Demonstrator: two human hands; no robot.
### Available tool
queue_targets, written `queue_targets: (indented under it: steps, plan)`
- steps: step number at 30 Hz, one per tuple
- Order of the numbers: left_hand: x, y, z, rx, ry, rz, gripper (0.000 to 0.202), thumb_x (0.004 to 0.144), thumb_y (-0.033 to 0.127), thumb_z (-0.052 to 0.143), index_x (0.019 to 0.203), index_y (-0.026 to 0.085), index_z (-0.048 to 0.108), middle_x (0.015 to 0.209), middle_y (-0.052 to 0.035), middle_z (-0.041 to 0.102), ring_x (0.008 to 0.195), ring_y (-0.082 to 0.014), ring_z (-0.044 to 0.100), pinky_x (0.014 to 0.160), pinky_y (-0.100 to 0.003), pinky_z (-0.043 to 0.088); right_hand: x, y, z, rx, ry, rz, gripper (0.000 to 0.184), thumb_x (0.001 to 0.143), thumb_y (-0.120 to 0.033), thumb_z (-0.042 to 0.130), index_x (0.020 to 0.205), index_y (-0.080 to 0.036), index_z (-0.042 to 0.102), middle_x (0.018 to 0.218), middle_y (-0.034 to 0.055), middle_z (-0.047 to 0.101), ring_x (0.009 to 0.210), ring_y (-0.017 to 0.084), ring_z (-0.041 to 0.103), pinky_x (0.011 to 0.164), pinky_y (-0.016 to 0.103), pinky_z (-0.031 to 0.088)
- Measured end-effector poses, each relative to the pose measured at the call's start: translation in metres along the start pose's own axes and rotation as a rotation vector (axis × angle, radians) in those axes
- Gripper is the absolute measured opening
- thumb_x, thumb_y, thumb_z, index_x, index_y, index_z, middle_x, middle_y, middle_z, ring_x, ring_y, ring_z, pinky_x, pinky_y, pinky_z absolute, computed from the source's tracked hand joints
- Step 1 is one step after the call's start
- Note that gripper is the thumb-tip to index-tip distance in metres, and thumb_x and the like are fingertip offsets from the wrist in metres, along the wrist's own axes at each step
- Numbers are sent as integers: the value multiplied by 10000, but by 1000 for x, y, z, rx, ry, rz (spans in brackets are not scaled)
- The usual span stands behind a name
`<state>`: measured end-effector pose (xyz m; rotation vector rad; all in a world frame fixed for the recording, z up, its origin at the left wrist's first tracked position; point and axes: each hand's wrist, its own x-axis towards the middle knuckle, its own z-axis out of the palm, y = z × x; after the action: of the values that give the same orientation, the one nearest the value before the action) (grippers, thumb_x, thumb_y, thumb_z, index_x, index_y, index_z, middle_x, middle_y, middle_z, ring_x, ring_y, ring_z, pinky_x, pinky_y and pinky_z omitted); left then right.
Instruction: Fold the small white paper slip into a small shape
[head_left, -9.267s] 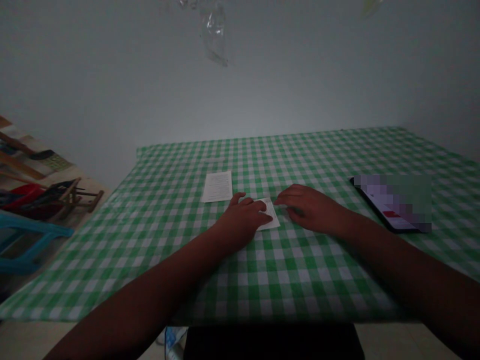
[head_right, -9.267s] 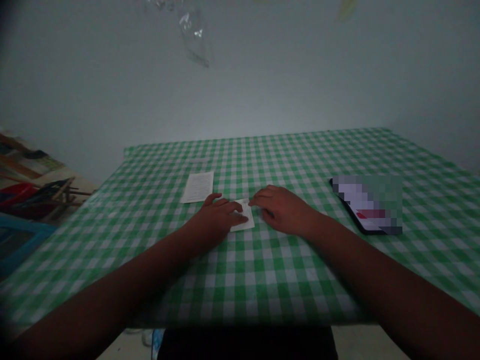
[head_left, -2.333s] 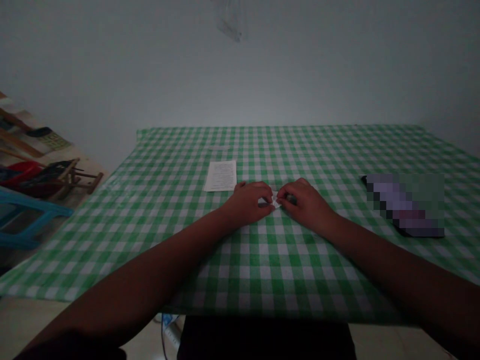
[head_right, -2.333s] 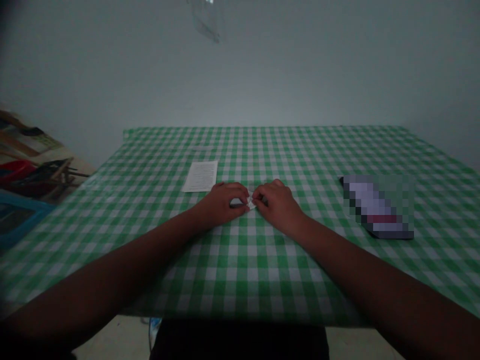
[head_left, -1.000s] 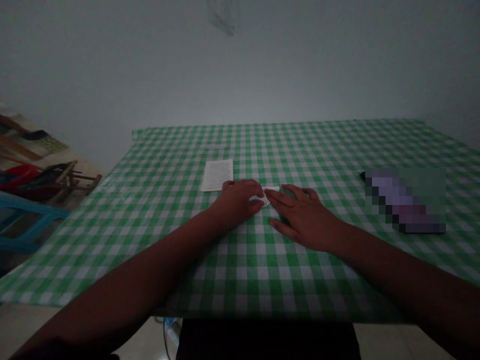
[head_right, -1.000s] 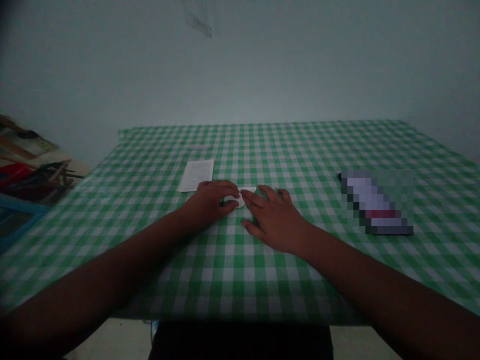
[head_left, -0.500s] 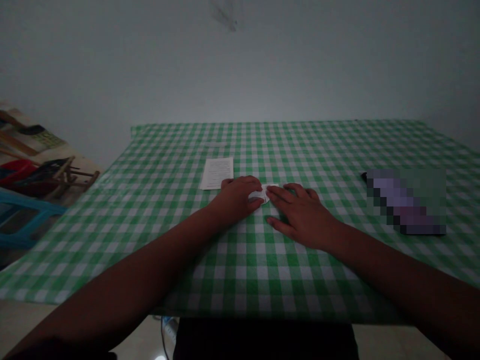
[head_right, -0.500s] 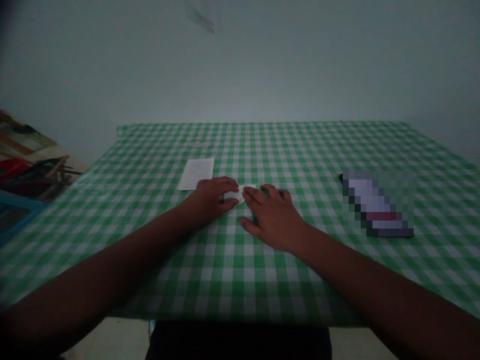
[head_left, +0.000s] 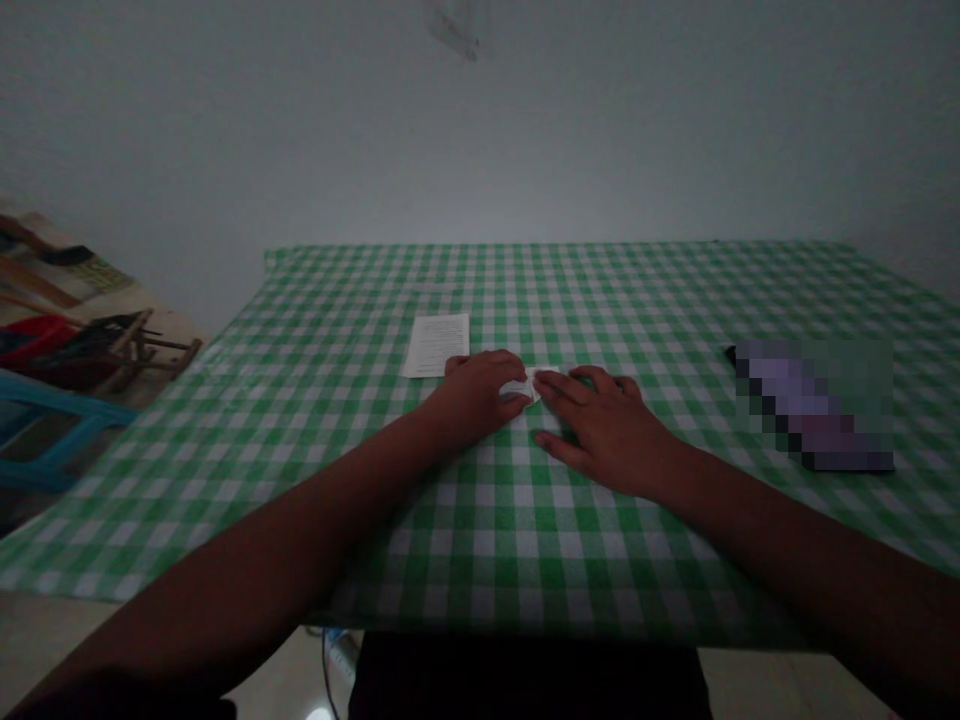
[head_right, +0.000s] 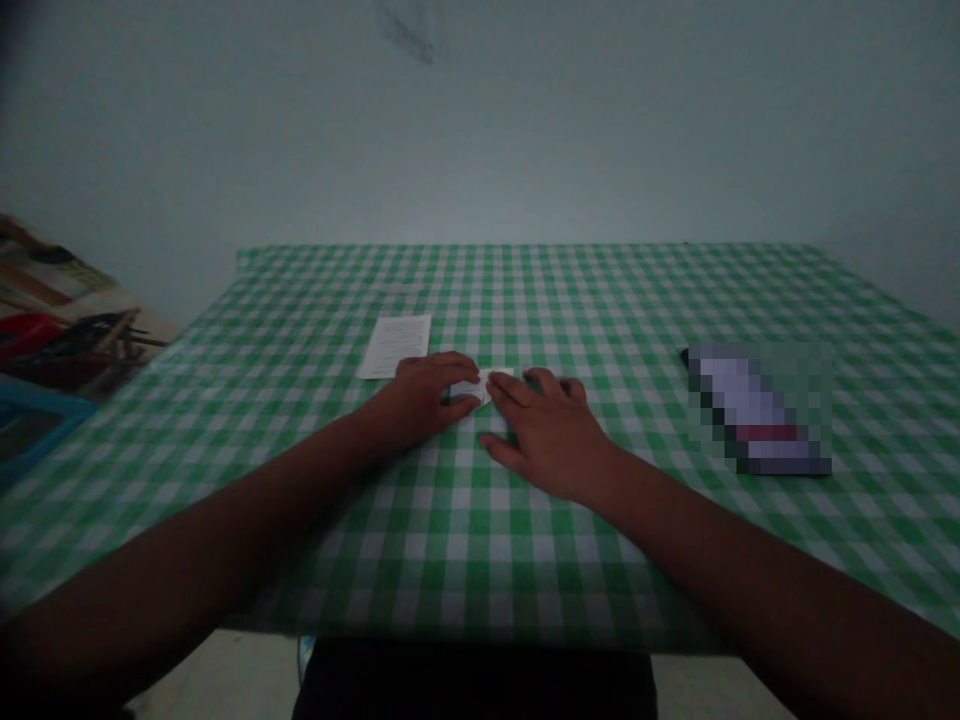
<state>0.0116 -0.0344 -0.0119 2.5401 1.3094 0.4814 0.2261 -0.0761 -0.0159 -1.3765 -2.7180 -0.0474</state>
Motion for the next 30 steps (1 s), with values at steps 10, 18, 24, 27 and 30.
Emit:
queue_targets:
  steps: [10,18,24,27,30]
  plan:
    - [1,-2,-2,9,-37,22,265,913,351,587,1156,257,631,1290,-19,630,1229,-210,551,1012,-406,372,-1,5,2,7,6,-30,659,972,-563,328,1509,-183,358,1565,96,389,1276,397,402,893,555,377]
    - [1,-2,-3,-7,-43,25,273,920,360,574,1162,248,629,1294,-36,628,1240,-218,542,1021,-402,372,-1,3,1,15,15,-18,658,970,-568,314,1506,-189,366,1552,106,407,1265,401,410,881,541,380]
    - [1,-1,-3,3,-39,41,277,921,349,577,1178,260,631,1280,-16,628,1236,-205,541,1026,-395,358,-1,3,-1,21,3,-17,664,971,-563,324,1511,-180,354,1562,107,392,1269,398,403,875,533,379]
    - [2,0,-4,15,-70,35,277,929,354,559,1186,286,637,1290,-19,621,1230,-217,541,1000,-402,359,0,2,-2,27,-5,-12,666,971,-563,327,1516,-181,344,1562,101,392,1266,401,402,875,541,377]
    - [3,0,-5,31,-84,28,266,926,348,556,1172,297,645,1290,-15,618,1220,-226,544,989,-427,340,0,2,-1,34,-7,-5,665,969,-561,335,1518,-185,336,1561,91,397,1274,405,394,877,554,376]
